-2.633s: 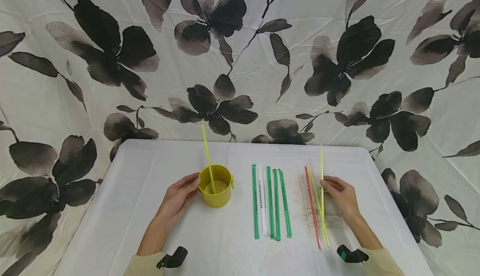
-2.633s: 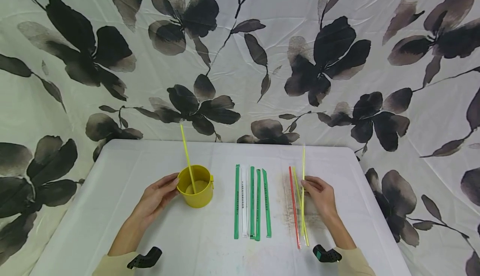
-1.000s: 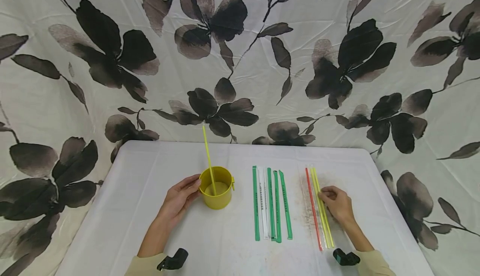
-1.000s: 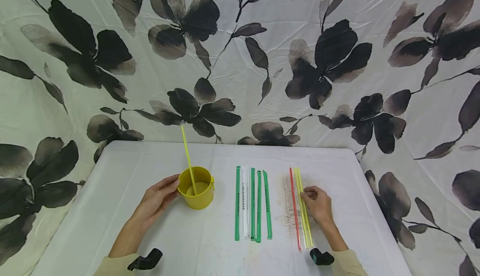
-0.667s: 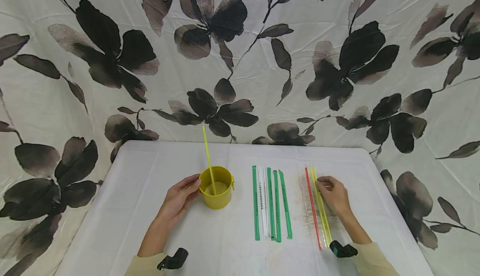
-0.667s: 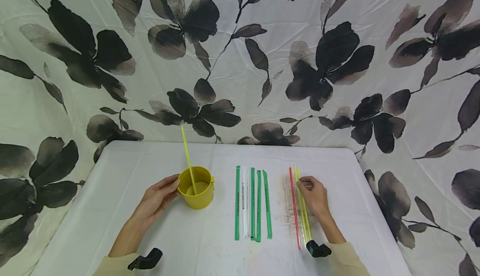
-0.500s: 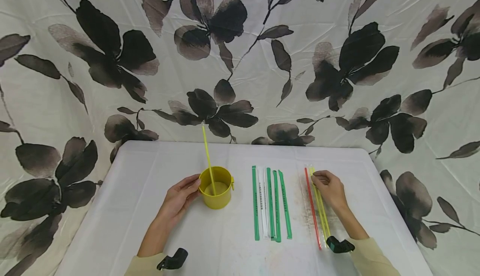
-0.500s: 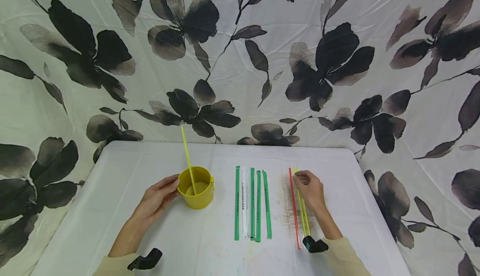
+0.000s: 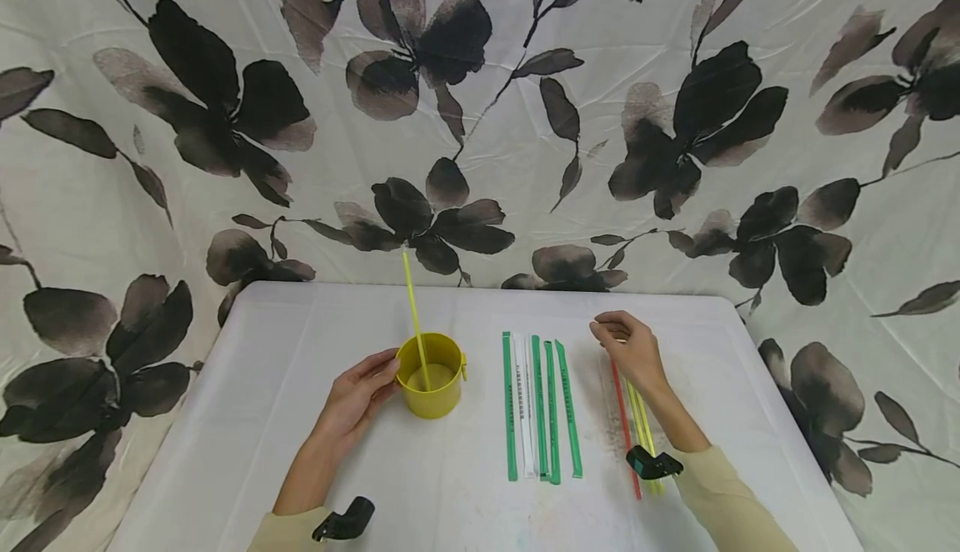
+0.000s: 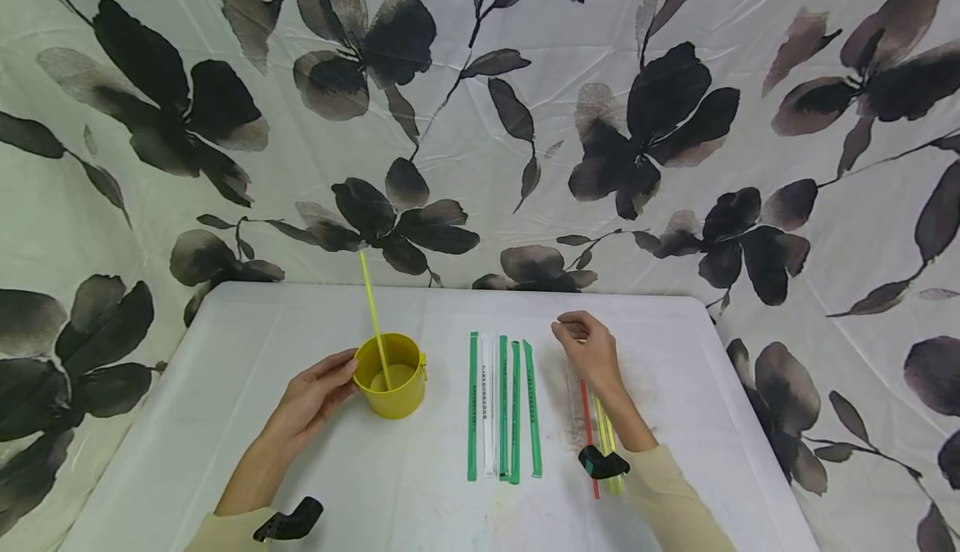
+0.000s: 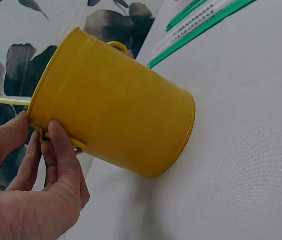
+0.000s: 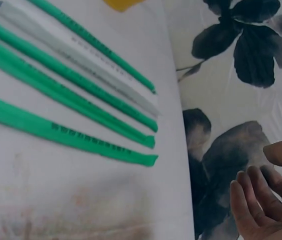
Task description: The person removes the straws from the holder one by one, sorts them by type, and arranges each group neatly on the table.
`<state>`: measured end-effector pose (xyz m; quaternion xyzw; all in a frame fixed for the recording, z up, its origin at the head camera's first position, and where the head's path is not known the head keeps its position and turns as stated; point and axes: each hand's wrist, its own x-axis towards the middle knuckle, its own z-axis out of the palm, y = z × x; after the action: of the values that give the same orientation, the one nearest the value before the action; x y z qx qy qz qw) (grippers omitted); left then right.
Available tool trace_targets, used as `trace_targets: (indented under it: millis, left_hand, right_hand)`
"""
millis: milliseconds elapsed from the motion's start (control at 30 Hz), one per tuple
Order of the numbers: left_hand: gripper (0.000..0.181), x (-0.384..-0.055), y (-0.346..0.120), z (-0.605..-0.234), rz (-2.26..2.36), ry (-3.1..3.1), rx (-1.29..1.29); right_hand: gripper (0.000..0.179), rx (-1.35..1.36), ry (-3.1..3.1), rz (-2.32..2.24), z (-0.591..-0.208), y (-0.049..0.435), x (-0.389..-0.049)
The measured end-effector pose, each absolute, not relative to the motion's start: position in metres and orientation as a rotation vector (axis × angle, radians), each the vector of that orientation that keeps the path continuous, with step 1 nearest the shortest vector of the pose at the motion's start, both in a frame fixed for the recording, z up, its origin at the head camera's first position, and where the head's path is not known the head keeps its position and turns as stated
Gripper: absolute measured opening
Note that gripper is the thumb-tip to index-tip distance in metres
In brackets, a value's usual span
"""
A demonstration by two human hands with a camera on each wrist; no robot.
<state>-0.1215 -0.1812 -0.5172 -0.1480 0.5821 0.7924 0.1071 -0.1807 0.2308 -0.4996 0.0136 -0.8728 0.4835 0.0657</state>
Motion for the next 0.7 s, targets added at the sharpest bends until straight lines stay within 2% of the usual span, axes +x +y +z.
trace_targets:
  millis: [700]
  left_hand:
    - [0.051,-0.117,-0.181,-0.522,2.33,1.735,-0.417]
  right_hand:
    - [0.031,0.273,-2.535,1.595,-0.479,0.161,-0.192]
